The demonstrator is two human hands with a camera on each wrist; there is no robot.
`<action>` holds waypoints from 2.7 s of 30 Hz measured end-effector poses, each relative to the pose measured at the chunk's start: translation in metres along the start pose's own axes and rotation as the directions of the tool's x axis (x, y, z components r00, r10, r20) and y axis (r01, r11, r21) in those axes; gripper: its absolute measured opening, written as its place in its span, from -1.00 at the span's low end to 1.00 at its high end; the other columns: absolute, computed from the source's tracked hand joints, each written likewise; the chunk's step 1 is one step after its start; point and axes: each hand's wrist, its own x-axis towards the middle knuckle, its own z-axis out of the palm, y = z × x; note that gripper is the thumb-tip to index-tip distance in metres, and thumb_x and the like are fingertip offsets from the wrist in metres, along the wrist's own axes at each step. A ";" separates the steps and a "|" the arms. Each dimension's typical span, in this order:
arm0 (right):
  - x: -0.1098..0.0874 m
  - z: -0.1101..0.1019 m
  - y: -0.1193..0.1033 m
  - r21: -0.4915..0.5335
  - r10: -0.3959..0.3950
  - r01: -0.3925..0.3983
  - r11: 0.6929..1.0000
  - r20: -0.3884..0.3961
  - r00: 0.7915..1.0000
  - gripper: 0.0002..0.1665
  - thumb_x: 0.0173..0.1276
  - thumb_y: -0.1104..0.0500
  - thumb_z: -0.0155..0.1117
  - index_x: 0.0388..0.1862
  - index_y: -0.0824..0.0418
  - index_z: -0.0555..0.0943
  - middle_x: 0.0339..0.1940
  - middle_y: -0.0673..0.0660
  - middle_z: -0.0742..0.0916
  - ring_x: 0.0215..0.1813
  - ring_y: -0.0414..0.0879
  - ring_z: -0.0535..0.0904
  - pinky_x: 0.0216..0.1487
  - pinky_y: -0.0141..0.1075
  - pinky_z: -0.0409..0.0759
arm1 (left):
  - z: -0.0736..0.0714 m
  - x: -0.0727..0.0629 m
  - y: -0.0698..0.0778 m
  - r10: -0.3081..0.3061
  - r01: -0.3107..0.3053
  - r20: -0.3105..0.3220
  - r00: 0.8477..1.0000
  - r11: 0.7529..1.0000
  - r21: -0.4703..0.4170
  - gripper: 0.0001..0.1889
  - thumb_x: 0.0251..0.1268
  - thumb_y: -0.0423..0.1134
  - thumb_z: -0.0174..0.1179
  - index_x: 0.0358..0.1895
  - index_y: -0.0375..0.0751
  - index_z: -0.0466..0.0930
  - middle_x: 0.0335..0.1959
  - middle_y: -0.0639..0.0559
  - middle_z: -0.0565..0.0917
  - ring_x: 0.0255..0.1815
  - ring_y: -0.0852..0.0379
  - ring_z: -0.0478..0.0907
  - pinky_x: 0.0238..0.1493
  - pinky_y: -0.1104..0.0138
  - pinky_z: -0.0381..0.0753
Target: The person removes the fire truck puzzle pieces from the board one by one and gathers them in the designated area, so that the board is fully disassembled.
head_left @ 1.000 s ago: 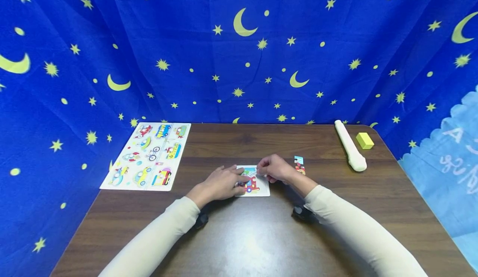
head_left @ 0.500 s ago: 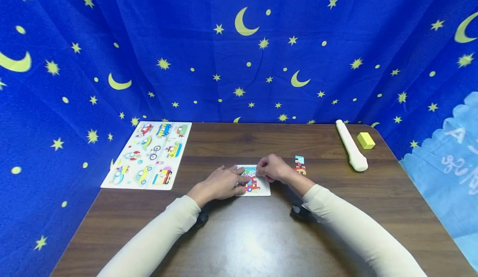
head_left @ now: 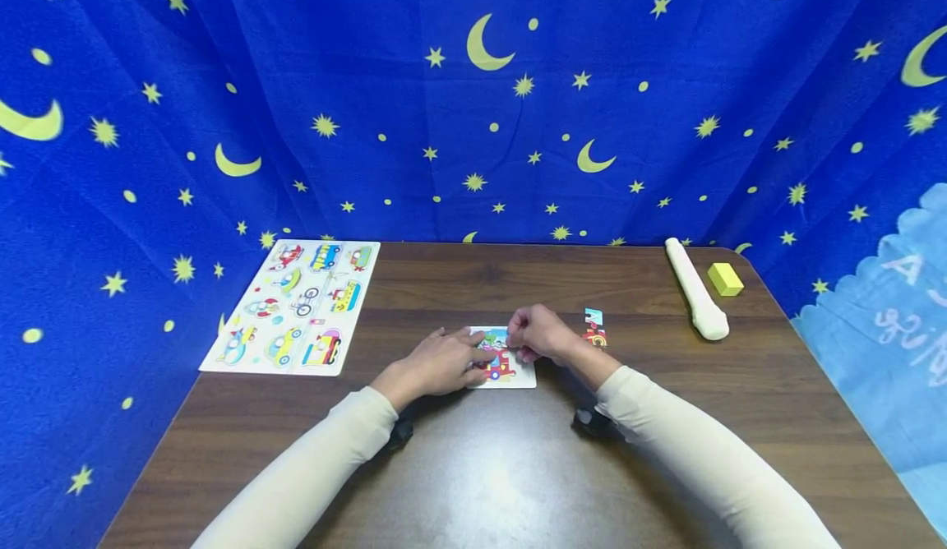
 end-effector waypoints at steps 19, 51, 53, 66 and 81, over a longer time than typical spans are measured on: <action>-0.042 -0.092 0.029 0.094 -0.031 0.034 0.995 -0.032 0.999 -0.78 0.39 0.39 0.28 -0.06 0.48 0.50 -0.47 0.03 0.63 -0.57 -0.25 0.51 -0.60 -0.46 0.45 | 0.000 0.001 0.002 0.007 -0.007 -0.015 1.000 1.000 0.023 -0.54 0.49 0.11 0.15 0.38 0.19 0.56 0.53 -0.04 0.39 0.56 -0.15 0.26 0.47 -0.31 0.18; -0.003 -0.113 0.044 -0.028 0.012 -0.014 1.000 -0.073 0.997 -0.94 0.36 0.46 0.24 -0.26 0.35 0.56 -0.60 0.03 0.56 -0.61 -0.22 0.45 -0.65 -0.46 0.33 | -0.002 0.001 0.001 0.017 -0.017 -0.048 0.999 1.000 -0.006 -0.58 0.50 0.06 0.16 0.34 0.14 0.60 0.49 -0.04 0.44 0.57 -0.21 0.22 0.47 -0.32 0.18; -0.002 -0.110 0.042 -0.062 -0.006 0.001 0.998 -0.083 0.997 -0.92 0.35 0.48 0.22 -0.26 0.36 0.56 -0.59 0.04 0.54 -0.61 -0.20 0.44 -0.64 -0.44 0.34 | -0.002 0.001 0.001 0.016 -0.016 -0.047 0.999 1.000 -0.004 -0.58 0.50 0.07 0.16 0.34 0.15 0.60 0.50 -0.03 0.43 0.58 -0.21 0.21 0.47 -0.31 0.18; -0.007 -0.104 0.034 -0.201 -0.050 0.016 0.979 -0.165 0.985 -0.95 0.44 0.42 0.19 -0.24 0.45 0.56 -0.56 0.07 0.56 -0.57 -0.19 0.44 -0.62 -0.43 0.43 | -0.001 0.001 0.001 0.019 -0.020 -0.046 0.999 1.000 -0.017 -0.59 0.50 -0.02 0.17 0.35 0.12 0.60 0.50 -0.07 0.43 0.57 -0.23 0.23 0.48 -0.29 0.19; -0.009 -0.022 0.004 -0.068 -0.034 0.041 0.997 0.095 0.995 -0.89 0.31 0.36 0.35 -0.20 0.38 0.64 -0.53 0.06 0.59 -0.57 -0.18 0.45 -0.60 -0.41 0.46 | -0.001 0.007 0.002 0.011 -0.012 -0.132 0.991 1.000 -0.005 -0.74 0.42 -0.05 0.27 0.08 0.01 0.72 0.28 -0.01 0.64 0.45 -0.22 0.41 0.41 -0.33 0.27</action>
